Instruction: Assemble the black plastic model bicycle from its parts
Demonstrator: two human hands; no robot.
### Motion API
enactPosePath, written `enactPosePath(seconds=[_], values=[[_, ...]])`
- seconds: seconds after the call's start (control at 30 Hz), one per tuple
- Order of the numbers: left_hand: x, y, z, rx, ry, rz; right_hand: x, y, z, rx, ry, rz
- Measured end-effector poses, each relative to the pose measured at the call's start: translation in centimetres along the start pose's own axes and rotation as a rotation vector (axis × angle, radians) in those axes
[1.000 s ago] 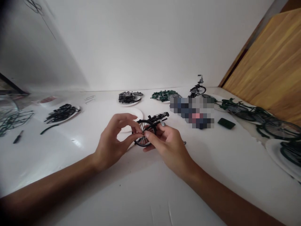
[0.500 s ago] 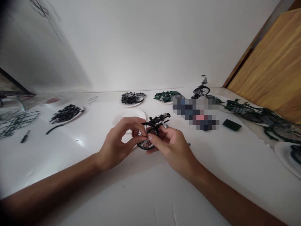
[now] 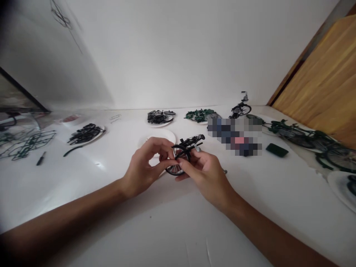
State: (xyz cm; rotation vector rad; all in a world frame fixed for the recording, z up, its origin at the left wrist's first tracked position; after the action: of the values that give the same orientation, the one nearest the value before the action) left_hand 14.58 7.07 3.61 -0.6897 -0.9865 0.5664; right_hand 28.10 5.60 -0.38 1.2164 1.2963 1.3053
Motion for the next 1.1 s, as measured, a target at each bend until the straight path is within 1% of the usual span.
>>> enactPosePath(seconds=[0.07, 0.17, 0.23, 0.33, 0.43, 0.53, 0.67, 0.73, 0.83, 0.97, 1.03, 1.1], values=[[0.0, -0.2, 0.0, 0.047, 0.01, -0.034, 0.0, 0.0, 0.1, 0.005, -0.012, 0.0], [-0.2, -0.7, -0.2, 0.119, 0.035, -0.135, 0.0, 0.0, 0.4, 0.004, -0.041, 0.0], [-0.3, -0.9, -0.4, 0.17, 0.039, -0.164, 0.0, 0.1, 0.3, 0.011, -0.037, -0.003], [-0.2, -0.5, -0.3, 0.214, 0.035, -0.129, 0.0, 0.2, 0.0, 0.03, -0.004, -0.001], [-0.1, -0.1, -0.3, 0.184, 0.054, -0.091, 0.0, 0.3, 0.0, 0.031, -0.006, 0.007], [0.0, -0.1, -0.4, 0.165, 0.085, -0.105, 0.1, 0.1, 0.2, 0.017, -0.019, 0.001], [-0.1, -1.2, -0.9, 0.203, 0.166, -0.24, 0.0, -0.3, 0.9, 0.018, -0.081, -0.015], [-0.2, -1.7, -1.0, 0.221, 0.167, -0.292, 0.0, -0.5, 1.2, 0.002, -0.107, -0.028], [-0.3, -1.7, -1.0, 0.232, 0.143, -0.28, -0.1, -0.5, 1.0, -0.003, -0.106, -0.036], [-0.2, -0.9, -0.6, 0.209, 0.098, -0.176, -0.2, -0.3, 0.8, 0.014, -0.132, -0.032], [-0.3, -0.7, -0.7, 0.227, 0.125, -0.171, -0.2, -0.4, 0.7, 0.021, -0.135, -0.039], [-0.4, -1.1, -1.0, 0.244, 0.177, -0.231, -0.2, -0.7, 0.7, 0.02, -0.115, -0.057]])
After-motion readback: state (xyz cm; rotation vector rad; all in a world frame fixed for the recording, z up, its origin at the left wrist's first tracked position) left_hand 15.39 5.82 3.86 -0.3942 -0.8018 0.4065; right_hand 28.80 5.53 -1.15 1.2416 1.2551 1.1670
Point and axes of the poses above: each hand's wrist, its own x-axis towards the middle knuckle, its own z-axis out of the back of the hand, y = z × x, the point moved 8 cm from there along x, towards the middle knuckle, and after that the axes turned 2 degrees about x, right-handed, at the moved point
